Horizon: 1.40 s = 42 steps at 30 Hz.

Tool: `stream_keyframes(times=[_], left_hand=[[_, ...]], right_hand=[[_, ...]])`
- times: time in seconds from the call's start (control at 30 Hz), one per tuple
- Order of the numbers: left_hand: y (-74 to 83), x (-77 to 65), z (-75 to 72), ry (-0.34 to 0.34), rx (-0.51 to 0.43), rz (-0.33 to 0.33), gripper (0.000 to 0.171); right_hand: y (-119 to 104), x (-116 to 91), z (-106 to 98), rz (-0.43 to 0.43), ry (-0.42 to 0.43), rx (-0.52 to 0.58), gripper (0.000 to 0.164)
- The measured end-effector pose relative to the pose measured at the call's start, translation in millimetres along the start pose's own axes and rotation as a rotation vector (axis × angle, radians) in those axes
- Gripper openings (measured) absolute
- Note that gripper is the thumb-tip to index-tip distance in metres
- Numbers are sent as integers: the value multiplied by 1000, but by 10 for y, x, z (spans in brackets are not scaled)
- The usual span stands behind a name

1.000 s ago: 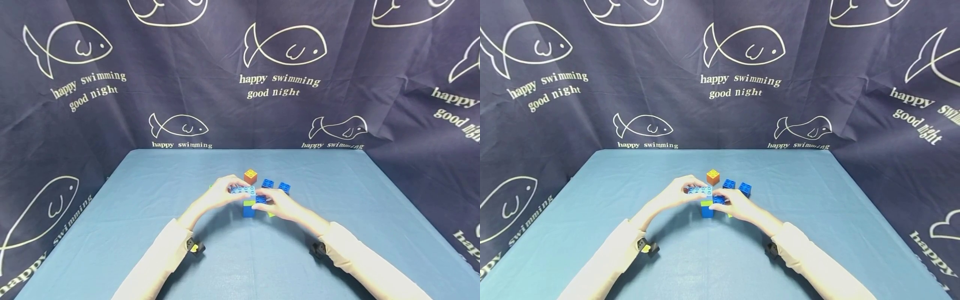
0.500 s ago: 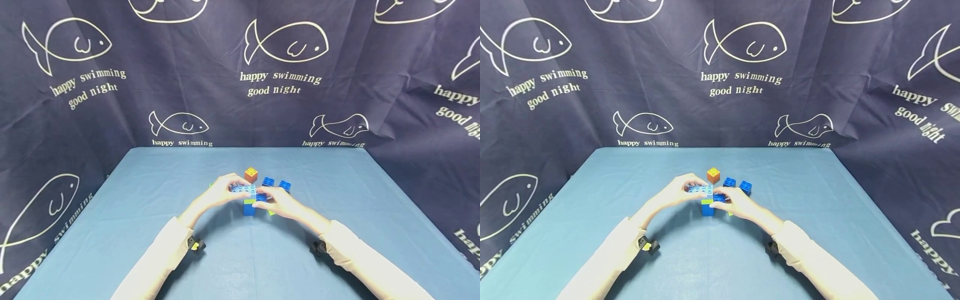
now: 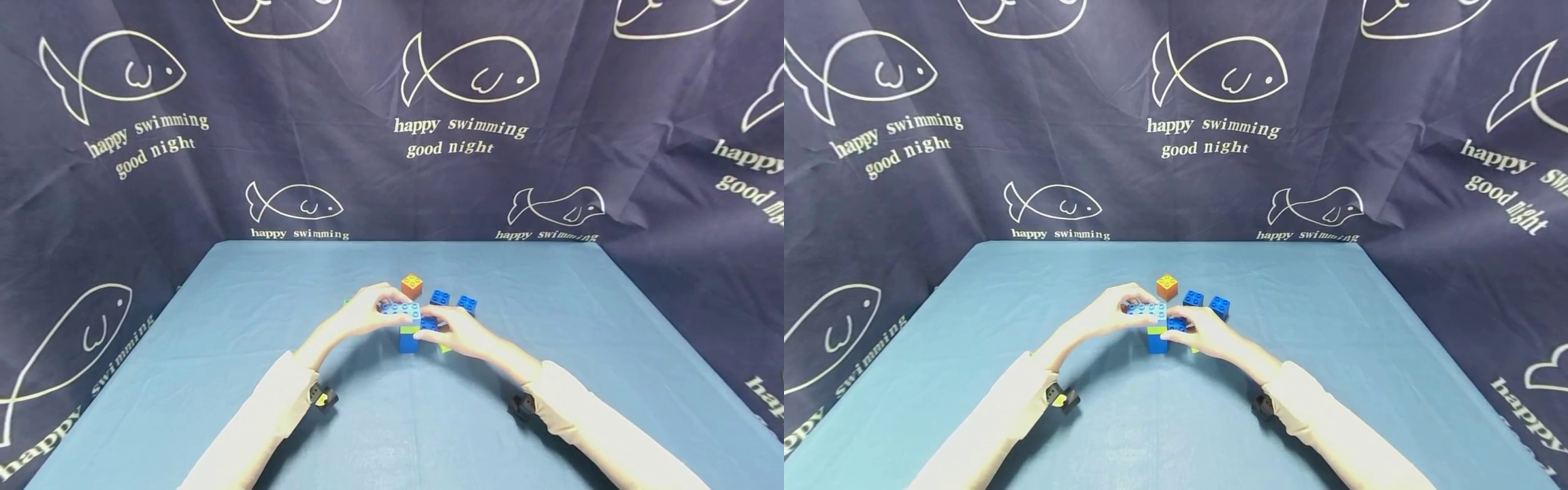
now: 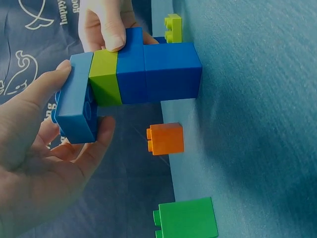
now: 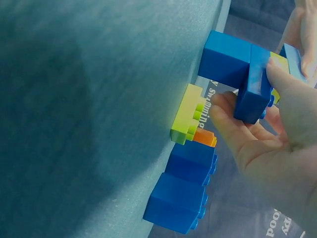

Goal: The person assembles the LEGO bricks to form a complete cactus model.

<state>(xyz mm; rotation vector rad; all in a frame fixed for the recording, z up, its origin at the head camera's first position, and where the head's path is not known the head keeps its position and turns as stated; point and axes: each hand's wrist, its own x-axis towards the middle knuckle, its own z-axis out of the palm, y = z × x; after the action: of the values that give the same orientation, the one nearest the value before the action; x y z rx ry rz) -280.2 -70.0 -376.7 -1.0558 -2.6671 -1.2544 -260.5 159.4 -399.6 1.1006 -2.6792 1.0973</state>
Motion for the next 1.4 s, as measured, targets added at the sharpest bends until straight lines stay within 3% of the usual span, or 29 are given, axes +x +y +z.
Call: stream_keyframes(times=[0.57, 0.8, 1.07, 1.4], left_hand=[[28, -2, 11, -19, 4, -28, 29], [-7, -2, 29, -5, -5, -31, 29], [-34, 13, 42, -9, -32, -35, 28], [-24, -11, 38, 23, -2, -26, 31]], right_hand=[[0, -15, -13, 20, -25, -4, 41], [-2, -15, -20, 66, -51, -3, 45], [15, 17, -68, 34, -86, -39, 45], [5, 29, -143, 42, -114, -73, 48]])
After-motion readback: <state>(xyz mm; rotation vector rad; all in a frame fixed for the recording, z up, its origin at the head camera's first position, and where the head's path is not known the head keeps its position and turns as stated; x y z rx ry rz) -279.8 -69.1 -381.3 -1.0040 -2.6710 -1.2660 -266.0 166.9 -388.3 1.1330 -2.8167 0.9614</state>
